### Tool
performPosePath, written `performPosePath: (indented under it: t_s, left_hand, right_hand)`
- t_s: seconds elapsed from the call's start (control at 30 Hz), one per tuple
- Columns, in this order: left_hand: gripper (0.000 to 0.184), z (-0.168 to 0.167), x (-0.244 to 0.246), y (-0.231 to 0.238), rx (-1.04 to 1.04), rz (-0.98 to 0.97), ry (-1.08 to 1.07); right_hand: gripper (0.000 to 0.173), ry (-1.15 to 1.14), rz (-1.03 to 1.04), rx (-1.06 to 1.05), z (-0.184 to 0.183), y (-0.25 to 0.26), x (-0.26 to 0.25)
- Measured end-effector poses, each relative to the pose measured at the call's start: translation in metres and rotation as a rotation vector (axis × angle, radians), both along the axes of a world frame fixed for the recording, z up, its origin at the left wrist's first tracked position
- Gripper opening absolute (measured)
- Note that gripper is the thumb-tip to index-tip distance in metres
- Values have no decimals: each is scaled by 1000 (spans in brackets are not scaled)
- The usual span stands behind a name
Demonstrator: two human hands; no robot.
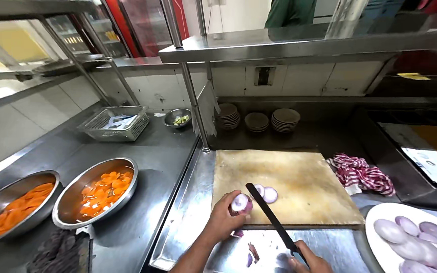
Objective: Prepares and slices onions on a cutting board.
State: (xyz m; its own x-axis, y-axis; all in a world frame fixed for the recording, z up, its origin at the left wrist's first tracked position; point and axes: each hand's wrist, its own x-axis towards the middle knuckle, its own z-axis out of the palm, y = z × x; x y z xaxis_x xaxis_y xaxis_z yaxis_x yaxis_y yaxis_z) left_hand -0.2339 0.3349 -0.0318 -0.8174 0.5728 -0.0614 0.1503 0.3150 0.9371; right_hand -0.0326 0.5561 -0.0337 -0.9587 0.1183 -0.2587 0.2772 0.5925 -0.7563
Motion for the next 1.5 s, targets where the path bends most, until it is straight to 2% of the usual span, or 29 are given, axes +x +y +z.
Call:
performPosePath:
  t_s: [0.13,0.3,0.4,0.57,0.67,0.73,0.8,0.87,0.9,0.97,1.07,1.13,1.27,1.5]
  left_hand:
    - [83,7,22,1,261,-88,-208]
    - [85,12,35,2,389,-163,-276]
    - [83,11,35,1,367,-175,-225]
    - [75,14,46,3,156,-197,47]
    - [74,9,54,8,178,-221,99]
    - [77,4,57,10,322,-244,-70]
    - [82,5,64,12,531,-292,-330]
    - [81,4,67,13,648,-347,-448]
    - [81,4,67,13,651,-359,-429]
    - [79,2,62,11,548,-378,-238]
    - [77,4,59,9,310,-398,114]
    - [75,10,60,10,229,-421,229]
    - [69,15,62,13,166,-460,363]
    - [63,13,63,16,99,-494,494]
  right_hand:
    - [38,124,33,39,17,-3,8]
    - [38,153,48,106,18,-4,12]
    - [40,128,51,153,22,-6,15]
    - [39,100,17,285,33,-18,15]
    - [38,125,0,305,34,-24,11]
    - [36,200,-2,254,30,-24,10]
    - [36,304,8,130,21,-23,8]
    - [37,383,27,-31,10,-18,6]
    - [37,396,24,-127,7,-15,6]
    - [33,359,-38,-295,11,-13,3]
    - [46,233,-142,-443,32,-11,-7]
    - [51,178,-199,-509,39,-9,-15]
    - [47,77,-238,-518,42,-10,-25]
    - [49,101,-218,-444,32,-10,-28]
